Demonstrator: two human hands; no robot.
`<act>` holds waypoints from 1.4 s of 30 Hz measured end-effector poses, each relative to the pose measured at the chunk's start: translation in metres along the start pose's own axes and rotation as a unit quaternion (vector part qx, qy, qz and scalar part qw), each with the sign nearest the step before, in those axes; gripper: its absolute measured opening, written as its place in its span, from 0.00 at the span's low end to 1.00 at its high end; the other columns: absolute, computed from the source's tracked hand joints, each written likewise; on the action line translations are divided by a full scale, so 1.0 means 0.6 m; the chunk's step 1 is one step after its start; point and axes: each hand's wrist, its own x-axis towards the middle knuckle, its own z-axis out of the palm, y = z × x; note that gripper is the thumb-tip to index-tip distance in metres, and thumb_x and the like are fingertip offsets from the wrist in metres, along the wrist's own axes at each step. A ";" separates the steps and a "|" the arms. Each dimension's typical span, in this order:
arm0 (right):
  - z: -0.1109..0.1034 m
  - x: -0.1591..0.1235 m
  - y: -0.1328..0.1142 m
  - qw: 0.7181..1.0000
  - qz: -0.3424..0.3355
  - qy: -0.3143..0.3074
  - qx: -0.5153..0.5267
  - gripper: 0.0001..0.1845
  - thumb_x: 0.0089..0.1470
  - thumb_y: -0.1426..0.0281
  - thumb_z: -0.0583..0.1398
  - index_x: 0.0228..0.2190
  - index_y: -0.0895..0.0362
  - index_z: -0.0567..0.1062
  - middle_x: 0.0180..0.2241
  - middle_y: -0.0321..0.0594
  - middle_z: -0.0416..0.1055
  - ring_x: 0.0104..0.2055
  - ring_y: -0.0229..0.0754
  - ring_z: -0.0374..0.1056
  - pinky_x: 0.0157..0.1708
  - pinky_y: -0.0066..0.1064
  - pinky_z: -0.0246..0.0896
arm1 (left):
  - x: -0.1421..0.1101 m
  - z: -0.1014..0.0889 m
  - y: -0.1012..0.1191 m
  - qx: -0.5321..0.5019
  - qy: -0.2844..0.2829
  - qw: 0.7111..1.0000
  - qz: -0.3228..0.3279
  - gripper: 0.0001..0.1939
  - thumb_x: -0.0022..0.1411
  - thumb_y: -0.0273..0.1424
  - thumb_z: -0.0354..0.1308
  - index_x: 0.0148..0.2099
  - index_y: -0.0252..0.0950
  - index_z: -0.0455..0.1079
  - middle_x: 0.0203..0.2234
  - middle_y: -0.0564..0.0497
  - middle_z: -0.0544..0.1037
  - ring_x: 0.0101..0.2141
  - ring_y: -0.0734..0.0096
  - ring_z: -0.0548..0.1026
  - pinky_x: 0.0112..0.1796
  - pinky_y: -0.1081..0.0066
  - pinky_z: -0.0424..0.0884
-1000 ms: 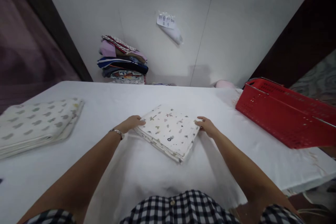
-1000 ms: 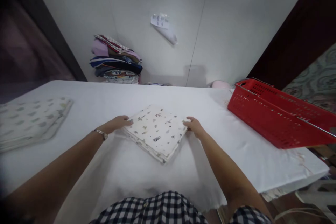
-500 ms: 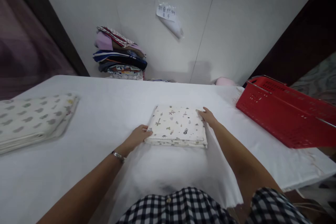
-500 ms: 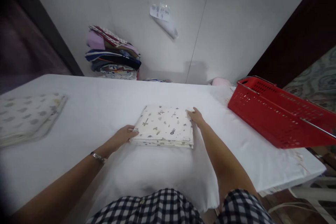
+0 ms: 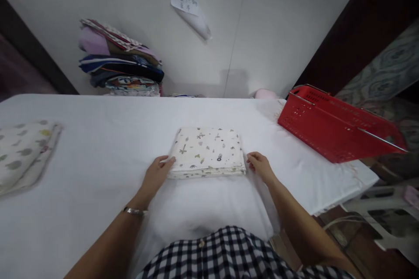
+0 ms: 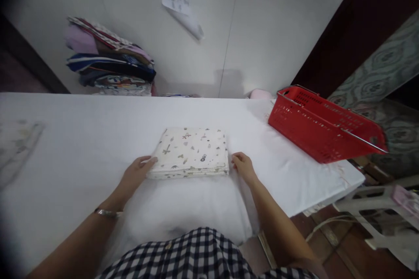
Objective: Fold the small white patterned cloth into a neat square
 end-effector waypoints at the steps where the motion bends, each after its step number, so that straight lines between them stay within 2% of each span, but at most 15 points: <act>1: 0.001 -0.005 0.001 1.000 0.001 -0.006 -0.008 0.14 0.44 0.59 0.59 0.27 0.57 0.69 0.21 0.33 0.66 0.18 0.32 0.57 0.15 0.23 0.48 | -0.003 0.002 0.000 0.006 0.012 1.000 0.009 0.27 0.51 0.49 0.55 0.49 0.36 0.66 0.35 0.48 0.78 0.36 0.63 0.75 0.33 0.69 0.69; 5: 0.010 -0.008 -0.004 0.998 -0.023 -0.014 -0.064 0.13 0.44 0.59 0.57 0.23 0.56 0.70 0.18 0.32 0.63 0.18 0.33 0.56 0.18 0.25 0.48 | -0.012 0.011 -0.006 0.005 0.038 0.999 0.037 0.27 0.52 0.49 0.54 0.48 0.36 0.66 0.34 0.50 0.78 0.37 0.64 0.75 0.37 0.69 0.69; 9: 0.019 -0.003 -0.016 0.987 -0.072 -0.012 -0.145 0.16 0.46 0.57 0.56 0.20 0.56 0.70 0.17 0.31 0.62 0.22 0.34 0.57 0.23 0.25 0.52 | -0.019 0.019 -0.023 -0.023 0.065 0.995 0.072 0.29 0.54 0.47 0.54 0.54 0.37 0.62 0.46 0.46 0.73 0.38 0.66 0.74 0.38 0.70 0.70; 11: 0.021 -0.004 -0.023 0.981 -0.073 -0.021 -0.181 0.18 0.46 0.55 0.56 0.19 0.56 0.69 0.16 0.31 0.62 0.21 0.34 0.58 0.23 0.25 0.51 | -0.024 0.022 -0.033 -0.003 0.069 0.991 0.115 0.30 0.54 0.47 0.54 0.56 0.39 0.61 0.50 0.46 0.70 0.39 0.66 0.74 0.39 0.69 0.71; 14: 0.024 -0.006 -0.030 0.971 -0.054 -0.034 -0.230 0.19 0.44 0.53 0.58 0.19 0.56 0.70 0.17 0.32 0.65 0.21 0.35 0.59 0.22 0.25 0.50 | -0.029 0.025 -0.045 0.051 0.078 0.971 0.221 0.27 0.55 0.45 0.54 0.55 0.40 0.63 0.53 0.46 0.66 0.47 0.62 0.69 0.44 0.67 0.69; 16: 0.026 -0.008 -0.031 0.967 -0.040 -0.042 -0.249 0.17 0.42 0.54 0.60 0.20 0.56 0.71 0.17 0.33 0.66 0.22 0.35 0.60 0.22 0.25 0.50 | -0.028 0.026 -0.050 0.074 0.071 0.957 0.271 0.26 0.54 0.44 0.55 0.54 0.41 0.63 0.55 0.47 0.63 0.52 0.61 0.65 0.49 0.66 0.66; 18: 0.027 -0.008 -0.032 0.970 -0.032 -0.049 -0.234 0.13 0.40 0.58 0.61 0.20 0.56 0.71 0.18 0.32 0.66 0.22 0.35 0.60 0.22 0.25 0.51 | -0.025 0.026 -0.055 0.085 0.060 0.950 0.293 0.26 0.54 0.43 0.56 0.54 0.42 0.64 0.56 0.48 0.62 0.54 0.61 0.64 0.51 0.65 0.65; 21: 0.024 -0.010 -0.034 0.987 -0.035 -0.040 -0.155 0.09 0.40 0.63 0.60 0.19 0.57 0.69 0.17 0.31 0.64 0.21 0.33 0.58 0.22 0.25 0.51 | -0.018 0.025 -0.061 0.080 0.056 0.946 0.309 0.23 0.55 0.41 0.56 0.53 0.41 0.65 0.55 0.48 0.64 0.54 0.61 0.64 0.52 0.65 0.64; 25: 0.014 -0.015 -0.037 0.994 -0.021 -0.028 -0.104 0.13 0.42 0.61 0.59 0.18 0.56 0.66 0.13 0.28 0.57 0.18 0.31 0.52 0.19 0.24 0.47 | -0.011 0.024 -0.069 0.057 0.051 0.949 0.306 0.21 0.55 0.41 0.55 0.50 0.41 0.67 0.54 0.48 0.64 0.53 0.61 0.64 0.50 0.65 0.66; 27: 0.012 -0.017 -0.034 0.993 -0.017 -0.030 -0.112 0.14 0.43 0.59 0.59 0.18 0.56 0.66 0.13 0.28 0.57 0.17 0.31 0.51 0.18 0.24 0.46 | -0.009 0.024 -0.071 0.054 0.046 0.952 0.299 0.20 0.54 0.41 0.55 0.49 0.40 0.68 0.54 0.47 0.64 0.52 0.60 0.65 0.47 0.65 0.68; 31: 0.021 -0.019 -0.026 0.983 -0.018 -0.046 -0.176 0.16 0.42 0.56 0.61 0.20 0.57 0.70 0.16 0.32 0.64 0.20 0.33 0.57 0.20 0.25 0.49 | -0.008 0.024 -0.069 0.056 0.045 0.954 0.290 0.20 0.53 0.41 0.55 0.48 0.40 0.68 0.54 0.47 0.64 0.52 0.60 0.66 0.45 0.65 0.70; 35: 0.033 -0.020 -0.025 0.971 -0.039 -0.052 -0.231 0.13 0.39 0.59 0.63 0.20 0.56 0.72 0.18 0.33 0.67 0.22 0.35 0.60 0.21 0.25 0.50 | -0.009 0.021 -0.066 0.050 0.034 0.958 0.279 0.20 0.52 0.40 0.55 0.48 0.40 0.69 0.54 0.48 0.64 0.52 0.60 0.65 0.46 0.65 0.69; 38: 0.034 -0.022 -0.029 0.985 -0.042 -0.041 -0.161 0.09 0.39 0.64 0.62 0.19 0.56 0.70 0.17 0.32 0.65 0.21 0.34 0.59 0.22 0.25 0.51 | -0.009 0.019 -0.065 0.039 0.028 0.959 0.279 0.20 0.51 0.38 0.55 0.47 0.40 0.69 0.53 0.47 0.65 0.52 0.60 0.65 0.47 0.64 0.68; 42: 0.021 -0.021 -0.032 0.999 -0.015 -0.032 -0.037 0.11 0.38 0.64 0.63 0.18 0.56 0.67 0.15 0.28 0.59 0.18 0.31 0.53 0.19 0.24 0.46 | -0.010 0.020 -0.066 0.021 0.032 0.953 0.299 0.17 0.54 0.38 0.53 0.45 0.40 0.69 0.52 0.48 0.66 0.53 0.61 0.65 0.51 0.63 0.65</act>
